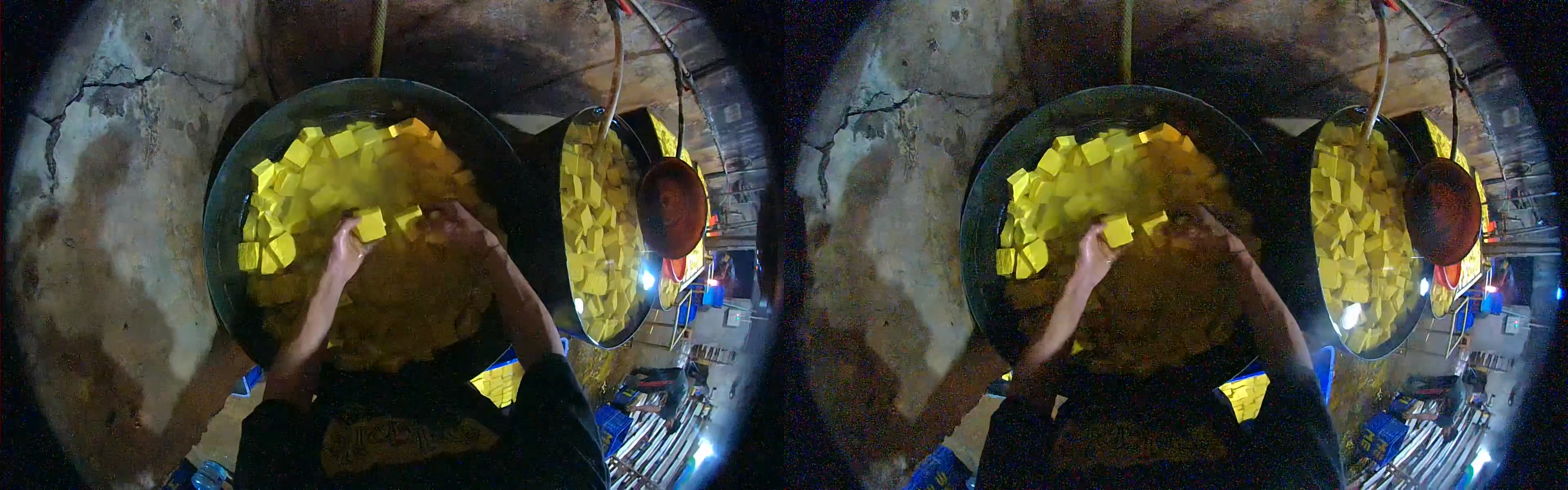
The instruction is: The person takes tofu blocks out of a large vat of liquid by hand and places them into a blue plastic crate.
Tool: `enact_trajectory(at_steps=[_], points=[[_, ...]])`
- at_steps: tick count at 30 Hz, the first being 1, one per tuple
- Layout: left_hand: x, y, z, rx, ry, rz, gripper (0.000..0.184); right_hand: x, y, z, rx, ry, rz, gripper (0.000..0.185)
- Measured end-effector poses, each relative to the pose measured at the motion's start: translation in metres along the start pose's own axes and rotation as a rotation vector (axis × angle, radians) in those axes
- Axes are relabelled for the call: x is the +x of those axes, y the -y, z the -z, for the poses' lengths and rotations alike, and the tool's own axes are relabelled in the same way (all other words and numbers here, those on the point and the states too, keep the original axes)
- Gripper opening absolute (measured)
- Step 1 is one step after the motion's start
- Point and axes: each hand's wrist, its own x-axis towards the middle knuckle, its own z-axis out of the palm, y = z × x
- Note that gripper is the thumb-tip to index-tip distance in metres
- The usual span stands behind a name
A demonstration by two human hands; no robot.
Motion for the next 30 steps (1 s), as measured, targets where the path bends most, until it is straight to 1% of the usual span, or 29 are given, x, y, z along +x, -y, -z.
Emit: enact_trajectory(at_steps=[2,3,4,5,6,7,8,10,11,12,14,15,16,17,18,19,20,21,22,23,24,25,26,27,28,29,30], points=[[0.003,-0.01,-0.028,-0.312,-0.304,-0.017,0.038,-0.011,0.018,-0.02,0.296,-0.005,0.029,0.061],[0.0,-0.012,-0.044,-0.227,-0.423,-0.041,0.038,-0.011,0.019,-0.023,0.368,-0.026,-0.001,0.061],[-0.002,-0.014,-0.055,-0.23,-0.419,-0.043,0.038,-0.01,0.02,-0.026,0.44,-0.049,-0.029,0.062],[-0.003,-0.013,-0.061,-0.351,-0.415,-0.018,0.039,0.002,0.011,-0.023,0.29,0.066,-0.041,0.06],[-0.005,-0.014,-0.066,-0.473,-0.409,0.008,0.04,0.003,0.003,-0.021,0.114,0.101,-0.045,0.058],[0.011,0.0,-0.055,-0.544,-0.271,-0.063,0.036,0.006,0.014,-0.032,-0.068,0.136,-0.043,0.056],[0.008,-0.004,-0.059,-0.547,-0.265,-0.063,0.036,0.009,0.026,-0.044,-0.245,0.172,-0.036,0.054],[-0.001,-0.011,-0.068,-0.504,-0.288,0.061,0.031,0.02,0.014,-0.057,-0.403,-0.021,0.067,0.044],[-0.003,-0.013,-0.076,-0.724,-0.218,-0.003,0.026,0.026,0.014,-0.06,-0.662,-0.054,0.151,0.037],[0.002,-0.008,-0.075,-0.728,-0.215,-0.007,0.026,0.026,0.016,-0.061,-0.666,-0.051,0.153,0.037],[0.01,0.002,-0.07,-0.9,-0.018,-0.187,0.024,0.026,0.036,-0.077,-0.614,-0.122,-0.071,0.039],[0.01,0.002,-0.074,-0.92,-0.104,-0.145,0.022,0.028,0.036,-0.084,-0.618,-0.109,-0.073,0.039],[0.008,0.005,-0.072,-0.927,-0.11,-0.154,0.022,0.031,0.034,-0.09,-0.779,-0.151,-0.034,0.041],[0.005,0.007,-0.069,-1.096,-0.019,-0.118,0.023,0.034,0.031,-0.097,-0.938,-0.194,0.009,0.044],[0.003,0.009,-0.067,-1.264,0.076,-0.085,0.023,0.039,0.026,-0.102,-0.938,-0.179,0.012,0.044],[0.002,-0.006,-0.075,-1.055,-0.149,-0.075,0.029,0.047,0.013,-0.103,-1.016,-0.149,0.04,0.048],[-0.008,-0.022,-0.08,-1.063,-0.158,-0.096,0.029,0.057,-0.005,-0.102,-1.092,-0.116,0.071,0.051],[-0.019,-0.04,-0.085,-1.062,-0.242,-0.188,0.033,0.085,-0.031,-0.072,-1.279,0.295,0.638,0.054],[-0.025,-0.05,-0.084,-1.055,-0.324,-0.277,0.038,0.11,-0.031,-0.07,-1.27,0.311,0.651,0.054],[-0.025,-0.057,-0.07,-1.164,-0.593,-0.021,0.042,0.131,-0.029,-0.07,-0.963,0.199,0.429,0.052],[-0.025,-0.063,-0.055,-1.167,-0.6,-0.035,0.042,0.142,-0.03,-0.072,-0.652,0.093,0.205,0.05],[-0.027,-0.073,-0.042,-1.072,-0.534,-0.288,0.042,0.145,-0.027,-0.086,-0.642,0.107,0.208,0.05],[-0.03,-0.084,-0.028,-0.96,-0.462,-0.533,0.043,0.148,-0.023,-0.102,-0.753,0.101,0.128,0.045],[-0.033,-0.096,-0.013,-0.928,-0.352,-0.538,0.046,0.15,-0.017,-0.116,-0.865,0.094,0.05,0.041],[-0.038,-0.108,-0.001,-0.895,-0.244,-0.541,0.05,0.156,-0.035,-0.117,-0.857,0.106,0.056,0.041],[-0.049,-0.125,-0.002,-0.961,-0.188,-0.539,0.047,0.165,-0.069,-0.113,-0.948,0.163,0.186,0.038],[-0.055,-0.14,0.001,-0.892,-0.243,-0.512,0.046,0.171,-0.087,-0.112,-1.036,0.218,0.32,0.036]])
